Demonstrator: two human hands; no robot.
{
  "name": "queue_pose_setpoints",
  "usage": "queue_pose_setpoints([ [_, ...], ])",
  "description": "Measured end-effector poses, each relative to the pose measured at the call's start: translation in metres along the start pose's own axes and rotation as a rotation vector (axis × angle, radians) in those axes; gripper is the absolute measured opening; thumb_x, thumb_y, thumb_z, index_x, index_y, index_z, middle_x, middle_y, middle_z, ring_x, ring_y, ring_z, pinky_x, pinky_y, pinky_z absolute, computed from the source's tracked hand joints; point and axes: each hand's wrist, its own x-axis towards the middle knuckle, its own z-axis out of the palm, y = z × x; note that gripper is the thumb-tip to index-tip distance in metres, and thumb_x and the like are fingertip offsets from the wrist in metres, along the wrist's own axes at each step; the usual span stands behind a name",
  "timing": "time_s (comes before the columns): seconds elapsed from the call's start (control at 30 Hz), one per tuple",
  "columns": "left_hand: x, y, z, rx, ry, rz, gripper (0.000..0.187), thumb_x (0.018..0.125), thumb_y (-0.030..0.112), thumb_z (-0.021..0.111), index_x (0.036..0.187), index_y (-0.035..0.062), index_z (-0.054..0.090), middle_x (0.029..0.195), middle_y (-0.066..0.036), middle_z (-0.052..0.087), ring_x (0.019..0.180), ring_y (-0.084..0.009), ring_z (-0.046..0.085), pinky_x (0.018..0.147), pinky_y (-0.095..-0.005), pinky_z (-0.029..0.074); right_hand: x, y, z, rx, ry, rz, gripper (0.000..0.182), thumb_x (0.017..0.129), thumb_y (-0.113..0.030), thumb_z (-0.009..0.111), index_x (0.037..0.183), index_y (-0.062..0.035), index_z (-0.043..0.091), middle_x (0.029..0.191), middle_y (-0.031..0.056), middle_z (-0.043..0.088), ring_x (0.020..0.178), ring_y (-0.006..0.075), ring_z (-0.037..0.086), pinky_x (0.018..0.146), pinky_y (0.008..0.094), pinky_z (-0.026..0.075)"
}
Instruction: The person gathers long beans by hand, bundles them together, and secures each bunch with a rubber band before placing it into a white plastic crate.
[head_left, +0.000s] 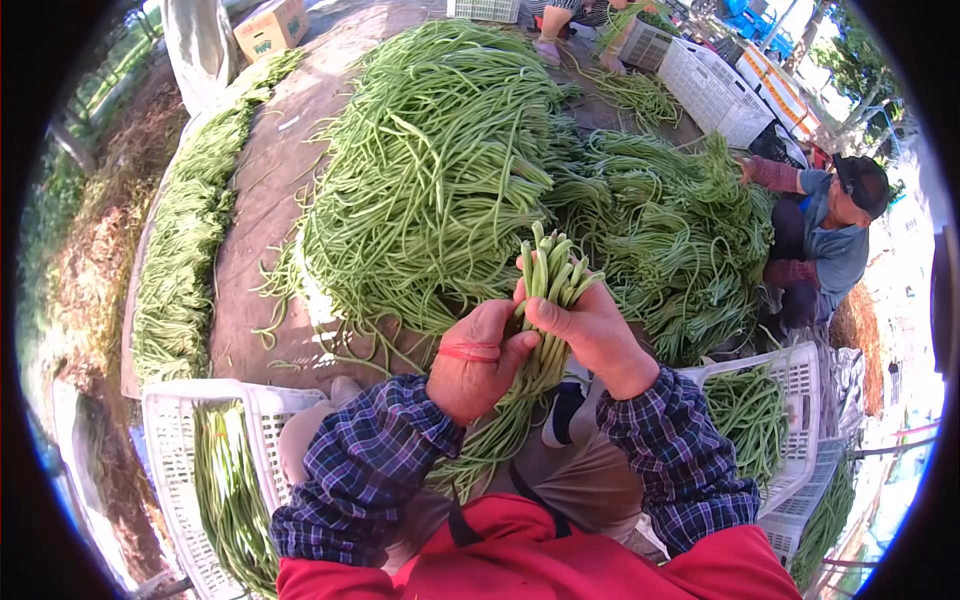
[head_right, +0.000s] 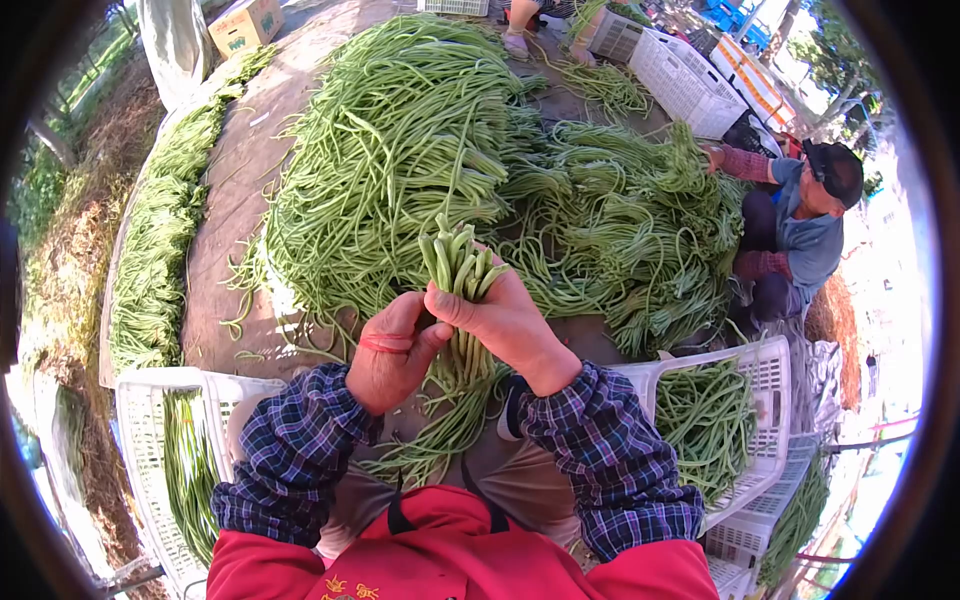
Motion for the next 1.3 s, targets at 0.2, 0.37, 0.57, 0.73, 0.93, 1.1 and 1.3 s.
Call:
queue_pose_setpoints([
  [0.2, 0.001, -0.002, -0.001, 0.008, -0.023, -0.025, 0.032, 0.085, 0.019, 0.064, 0.107, -0.0006, 0.052, 0.087, -0.012, 0.057, 0.077, -0.0210, 0.057, 0.068, -0.0309, 0.046, -0.001, -0.002, 0.001, -0.022, -0.004, 0.000, 0.043, 0.081, -0.013, 0.070, 0.117, -0.0056, 0.048, 0.093, -0.0026, 0.056, 0.083, 0.0058, 0.053, 0.074, 0.0210, 0.045],
  [0.37, -0.001, -0.001, 0.000, 0.007, -0.027, -0.018, 0.031, 0.085, 0.018, 0.063, 0.107, -0.0005, 0.052, 0.089, -0.013, 0.057, 0.077, -0.0215, 0.057, 0.068, -0.0316, 0.046, -0.004, 0.004, -0.003, -0.055, 0.005, 0.004, 0.050, 0.081, -0.018, 0.070, 0.122, -0.0018, 0.047, 0.099, 0.0035, 0.057, 0.090, 0.0113, 0.054, 0.081, 0.0251, 0.044],
  [0.57, 0.000, -0.003, 0.006, 0.058, 0.012, 0.084, 0.032, 0.082, 0.019, 0.062, 0.104, -0.0004, 0.049, 0.083, -0.018, 0.054, 0.076, -0.0367, 0.054, 0.065, -0.0419, 0.045, -0.005, 0.004, -0.002, -0.066, 0.008, 0.004, 0.043, 0.082, -0.016, 0.070, 0.117, -0.0043, 0.048, 0.096, -0.0008, 0.055, 0.086, 0.0078, 0.052, 0.076, 0.0227, 0.044],
  [0.73, -0.001, -0.007, 0.009, 0.109, -0.004, 0.093, 0.030, 0.082, 0.018, 0.061, 0.103, 0.0000, 0.048, 0.083, -0.018, 0.053, 0.077, -0.0370, 0.054, 0.066, -0.0426, 0.044, -0.003, 0.013, -0.005, -0.096, 0.008, -0.009, 0.043, 0.081, -0.015, 0.070, 0.117, -0.0062, 0.048, 0.095, -0.0041, 0.053, 0.085, 0.0050, 0.050, 0.073, 0.0209, 0.044],
  [0.93, 0.000, -0.007, 0.010, 0.076, -0.004, 0.099, 0.028, 0.082, 0.016, 0.060, 0.102, 0.0001, 0.048, 0.085, -0.018, 0.054, 0.079, -0.0373, 0.054, 0.067, -0.0427, 0.045, -0.002, 0.014, -0.005, -0.119, 0.031, -0.037, 0.043, 0.081, -0.016, 0.070, 0.116, -0.0056, 0.048, 0.094, -0.0039, 0.053, 0.083, 0.0050, 0.050, 0.069, 0.0204, 0.045],
  [1.1, 0.000, -0.012, 0.011, 0.093, -0.023, 0.116, 0.029, 0.082, 0.016, 0.060, 0.103, 0.0000, 0.048, 0.085, -0.018, 0.054, 0.079, -0.0373, 0.055, 0.067, -0.0428, 0.045, -0.001, 0.014, -0.004, -0.159, 0.046, -0.008, 0.042, 0.081, -0.017, 0.070, 0.115, -0.0054, 0.048, 0.089, -0.0027, 0.054, 0.072, 0.0053, 0.052, 0.056, 0.0197, 0.046],
  [1.3, -0.001, -0.010, 0.007, 0.128, -0.127, 0.026, 0.029, 0.089, 0.014, 0.053, 0.114, 0.0014, 0.048, 0.099, -0.017, 0.057, 0.091, -0.0351, 0.057, 0.078, -0.0378, 0.046, 0.000, 0.013, -0.003, -0.167, 0.045, 0.008, 0.039, 0.081, -0.016, 0.070, 0.113, -0.0060, 0.049, 0.087, -0.0026, 0.054, 0.069, 0.0059, 0.052, 0.055, 0.0200, 0.046],
])
